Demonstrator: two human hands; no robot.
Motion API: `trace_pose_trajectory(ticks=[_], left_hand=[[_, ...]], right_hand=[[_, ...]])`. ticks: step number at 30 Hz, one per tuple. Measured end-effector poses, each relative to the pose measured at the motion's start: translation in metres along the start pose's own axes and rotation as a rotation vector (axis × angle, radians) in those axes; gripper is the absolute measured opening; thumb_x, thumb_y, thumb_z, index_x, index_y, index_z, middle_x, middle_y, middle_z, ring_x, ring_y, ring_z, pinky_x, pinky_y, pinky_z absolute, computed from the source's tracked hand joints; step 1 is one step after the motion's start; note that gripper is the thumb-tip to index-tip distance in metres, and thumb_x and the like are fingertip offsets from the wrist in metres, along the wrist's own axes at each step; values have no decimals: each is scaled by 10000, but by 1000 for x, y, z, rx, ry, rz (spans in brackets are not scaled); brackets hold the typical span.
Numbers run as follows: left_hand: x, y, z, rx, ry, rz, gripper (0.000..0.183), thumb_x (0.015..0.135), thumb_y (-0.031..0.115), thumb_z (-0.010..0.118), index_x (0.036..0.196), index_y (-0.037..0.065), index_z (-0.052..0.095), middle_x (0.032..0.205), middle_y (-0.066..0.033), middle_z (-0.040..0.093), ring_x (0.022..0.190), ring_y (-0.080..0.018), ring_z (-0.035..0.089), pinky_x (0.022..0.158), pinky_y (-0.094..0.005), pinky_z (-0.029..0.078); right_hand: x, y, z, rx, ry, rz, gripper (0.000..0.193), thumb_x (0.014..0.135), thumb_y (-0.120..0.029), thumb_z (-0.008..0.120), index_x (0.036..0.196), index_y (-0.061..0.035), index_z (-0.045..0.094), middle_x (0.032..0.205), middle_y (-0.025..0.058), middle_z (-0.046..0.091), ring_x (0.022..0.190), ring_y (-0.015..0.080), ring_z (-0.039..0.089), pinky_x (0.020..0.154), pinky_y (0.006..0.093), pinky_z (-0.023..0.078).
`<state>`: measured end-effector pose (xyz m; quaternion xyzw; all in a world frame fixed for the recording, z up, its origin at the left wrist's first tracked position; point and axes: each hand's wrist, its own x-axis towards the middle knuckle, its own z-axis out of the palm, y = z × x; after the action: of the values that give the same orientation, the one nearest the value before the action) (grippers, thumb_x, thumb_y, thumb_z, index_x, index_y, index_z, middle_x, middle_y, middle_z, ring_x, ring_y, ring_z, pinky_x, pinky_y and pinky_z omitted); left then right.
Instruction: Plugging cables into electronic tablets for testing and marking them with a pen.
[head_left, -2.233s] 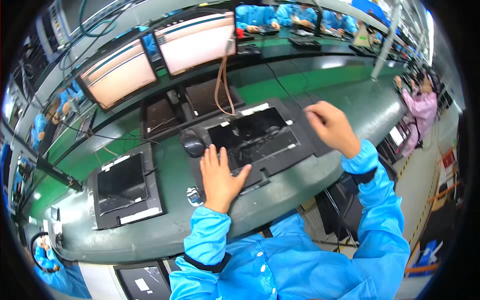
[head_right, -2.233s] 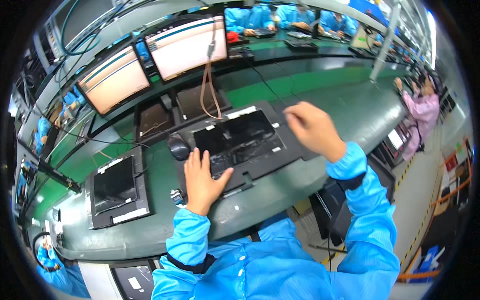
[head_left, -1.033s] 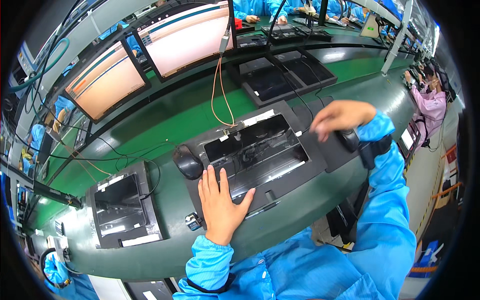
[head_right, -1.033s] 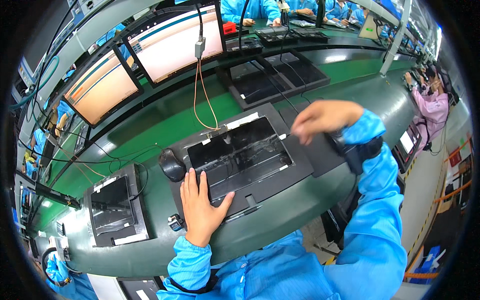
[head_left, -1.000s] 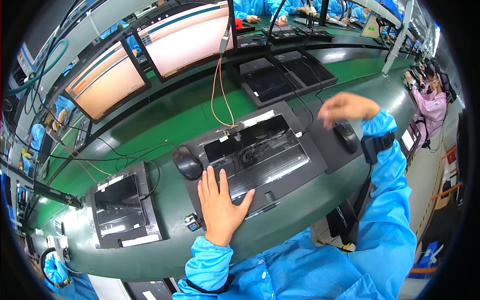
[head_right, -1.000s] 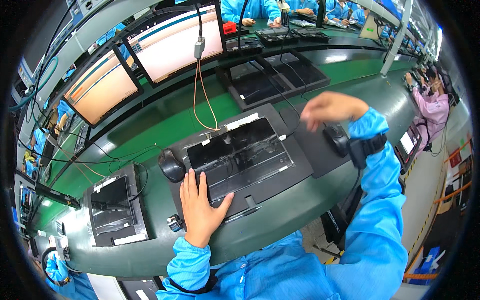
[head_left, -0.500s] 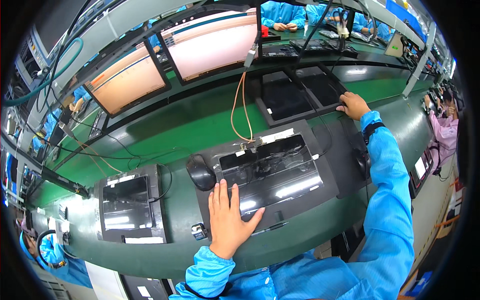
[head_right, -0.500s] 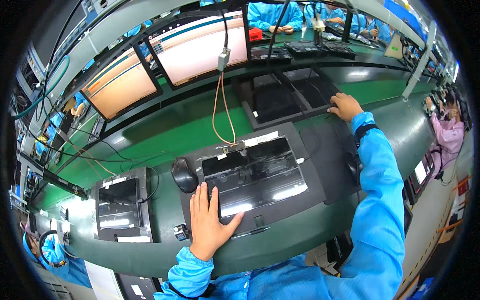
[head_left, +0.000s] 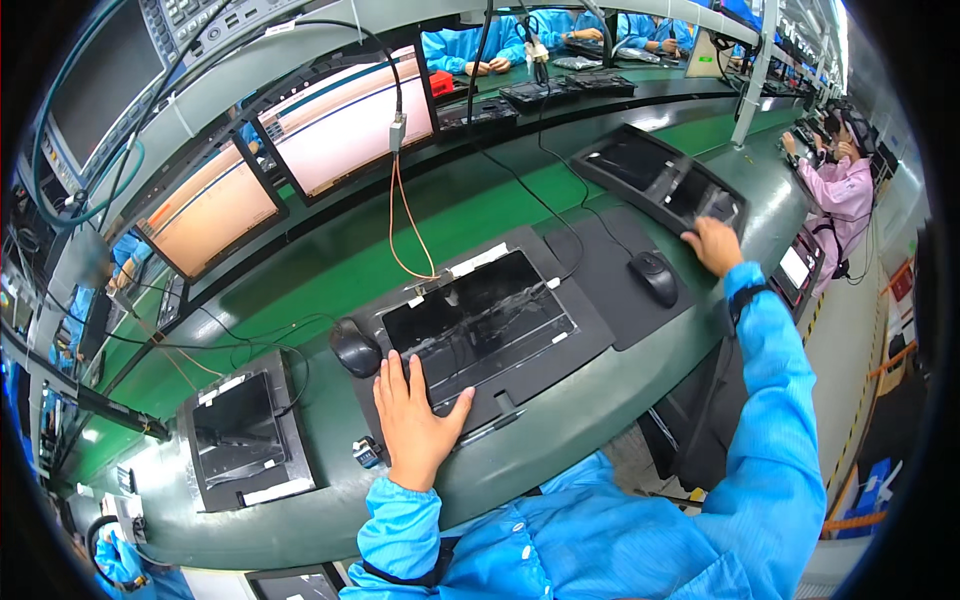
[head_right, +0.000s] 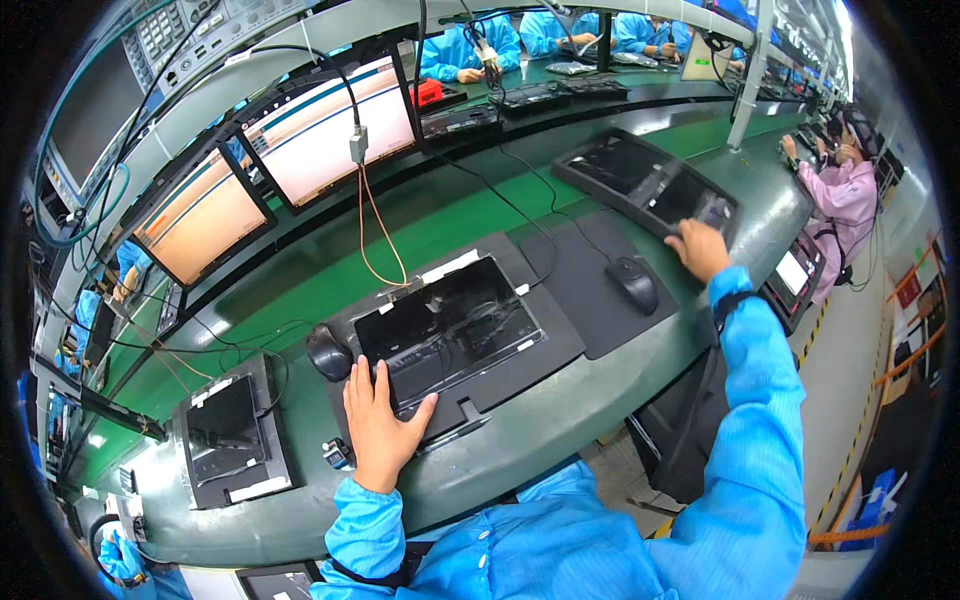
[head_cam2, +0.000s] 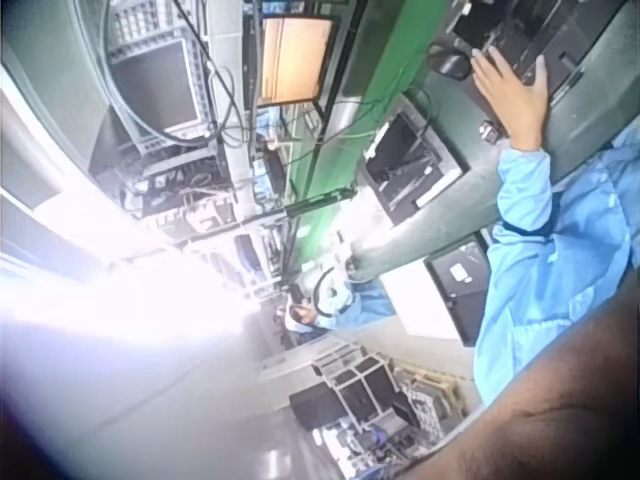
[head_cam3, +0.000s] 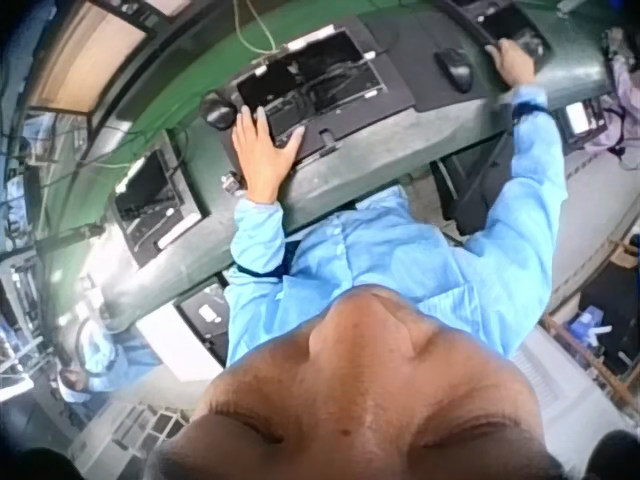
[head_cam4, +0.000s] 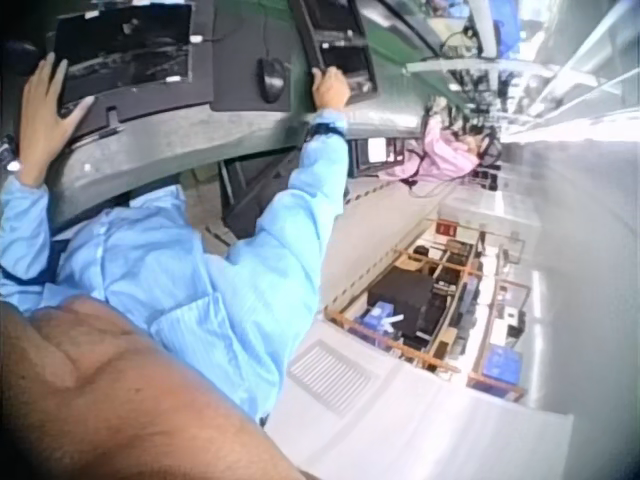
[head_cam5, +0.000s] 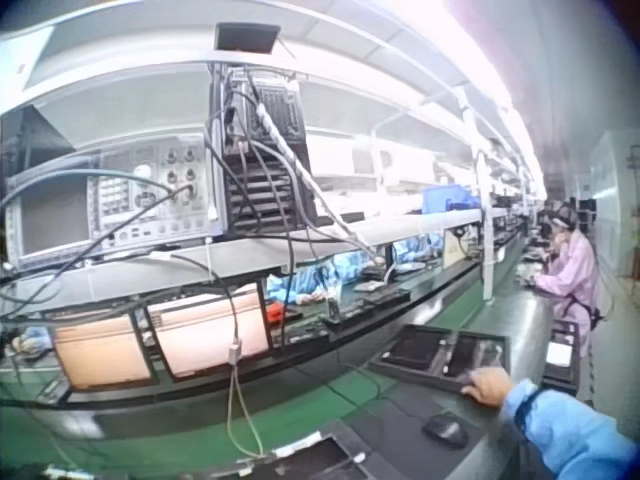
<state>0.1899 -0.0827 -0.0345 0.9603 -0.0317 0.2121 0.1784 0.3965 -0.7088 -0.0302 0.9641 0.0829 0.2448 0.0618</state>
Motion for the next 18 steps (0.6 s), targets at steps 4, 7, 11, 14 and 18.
trace_pose_trajectory(ticks=[4, 7, 11, 14, 18], left_hand=[[-1, 1, 0, 14, -1, 0, 932, 905, 554, 871, 1529, -86, 610, 1694, -345, 455, 1590, -498, 424, 1331, -600, 309], [0, 1, 0, 7, 5, -11, 918, 911, 557, 864, 1518, -86, 616, 1685, -342, 465, 1577, -504, 435, 1327, -602, 310], [0, -2, 4, 2, 73, 58, 883, 894, 552, 873, 1454, -91, 643, 1620, -362, 519, 1506, -551, 483, 1277, -621, 355], [-4, -4, 4, -35, 155, 93, 892, 874, 525, 904, 1460, -95, 642, 1614, -378, 508, 1482, -551, 503, 1250, -604, 398], [-6, -7, 8, -45, 32, -6, 968, 957, 624, 773, 1577, -86, 554, 1701, -376, 416, 1609, -531, 373, 1352, -588, 262]], right_hand=[[-63, -18, -10, 64, 76, 153, 363, 1042, -370, 767, 1006, -32, 639, 965, 193, 697, 939, 443, 707, 811, 538, 564], [-94, -16, -29, 78, 53, 174, 368, 1040, -363, 774, 1013, -19, 645, 971, 210, 709, 942, 467, 704, 804, 542, 564], [-124, -8, -35, 63, 66, 189, 395, 1026, -375, 801, 988, -10, 657, 954, 232, 723, 922, 482, 712, 774, 556, 555], [-139, -1, -27, 38, 80, 195, 448, 1029, -373, 825, 878, 3, 632, 845, 247, 667, 827, 469, 676, 728, 553, 517], [-137, -8, -25, 76, 31, 294, 369, 1086, -324, 761, 1037, 26, 654, 940, 229, 686, 865, 455, 669, 773, 515, 525]])
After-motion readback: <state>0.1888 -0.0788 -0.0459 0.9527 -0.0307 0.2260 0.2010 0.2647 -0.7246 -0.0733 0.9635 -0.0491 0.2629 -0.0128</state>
